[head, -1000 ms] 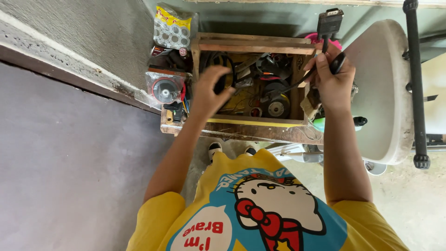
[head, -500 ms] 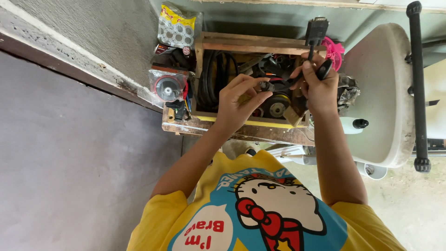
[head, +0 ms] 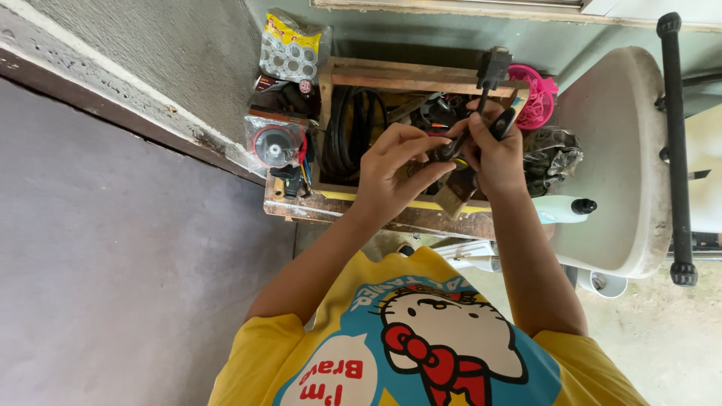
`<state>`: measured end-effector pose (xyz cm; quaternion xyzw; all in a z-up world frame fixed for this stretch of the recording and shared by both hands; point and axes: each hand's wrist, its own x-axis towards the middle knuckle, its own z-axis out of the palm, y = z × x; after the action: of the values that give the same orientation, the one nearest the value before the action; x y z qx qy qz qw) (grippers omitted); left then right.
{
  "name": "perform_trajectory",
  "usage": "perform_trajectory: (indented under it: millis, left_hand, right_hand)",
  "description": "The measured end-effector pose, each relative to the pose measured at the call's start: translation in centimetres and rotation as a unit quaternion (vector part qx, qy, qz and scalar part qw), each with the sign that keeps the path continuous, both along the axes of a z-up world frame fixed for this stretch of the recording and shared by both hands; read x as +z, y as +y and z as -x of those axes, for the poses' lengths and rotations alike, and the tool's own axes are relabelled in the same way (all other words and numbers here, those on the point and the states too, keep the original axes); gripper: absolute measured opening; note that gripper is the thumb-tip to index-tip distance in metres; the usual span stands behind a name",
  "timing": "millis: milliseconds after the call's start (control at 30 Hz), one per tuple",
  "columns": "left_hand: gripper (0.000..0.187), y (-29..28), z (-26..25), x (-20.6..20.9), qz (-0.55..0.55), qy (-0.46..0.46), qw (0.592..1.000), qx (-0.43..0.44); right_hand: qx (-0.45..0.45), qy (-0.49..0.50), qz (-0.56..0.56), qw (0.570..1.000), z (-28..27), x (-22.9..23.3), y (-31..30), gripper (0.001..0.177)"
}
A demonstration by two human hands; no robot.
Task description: Searching through and organizing various items like brushes, tape, and wires inside a wooden toolbox.
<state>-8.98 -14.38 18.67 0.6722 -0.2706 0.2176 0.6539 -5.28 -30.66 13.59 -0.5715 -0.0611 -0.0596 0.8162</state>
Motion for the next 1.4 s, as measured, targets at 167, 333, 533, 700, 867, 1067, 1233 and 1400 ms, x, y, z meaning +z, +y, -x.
perform_trajectory:
  millis: [167,333,533,700,867,1067,1233,1400]
  left_hand:
    - [0.021,-0.6,-0.9,-1.8,0.032,0.03,0.999,-0.016]
    - [0.021,1.3,-2.9,-3.1,0.141,0.177,0.973,-0.033]
    - [0.026,3.9,-5.0,-6.4,0.082,0.209,0.974,-0.014]
    - [0.03,3.6,-5.4,-9.0,0.056,0.305,0.951,-0.007]
    - [0.038,2.9,-5.4,-9.3,0.072,0.345,0.935,-0.041]
    - [0.043,3.2,-3.7,-5.3,0.044,0.359,0.931,-0.044]
    - [0.043,3.0,-5.2,-10.4,0.024,0.346,0.936,-0.067]
    - [0.044,2.7,-3.1,-3.8,-0.02,0.354,0.933,-0.063]
  right_hand:
    - [0.005,0.037,0.031,0.999,0.3,-0.7,0.7,0.018]
    - [-0.014,0.061,0.138,0.988,-0.4,-1.9,-2.1,0.033]
    - [-0.2,-0.061,0.368,0.906,0.1,-0.3,-5.8,0.036]
    - [-0.127,0.003,0.18,0.976,2.7,4.6,-2.4,0.05]
    - [-0.037,-0.109,0.172,0.978,2.1,4.2,-0.4,0.033]
    - [-0.091,-0.222,0.245,0.939,1.6,4.7,-1.2,0.026]
    - [-0.041,-0.243,0.25,0.936,1.7,4.7,-0.4,0.024]
    - [-0.124,-0.276,0.261,0.917,1.8,5.5,-0.4,0.026]
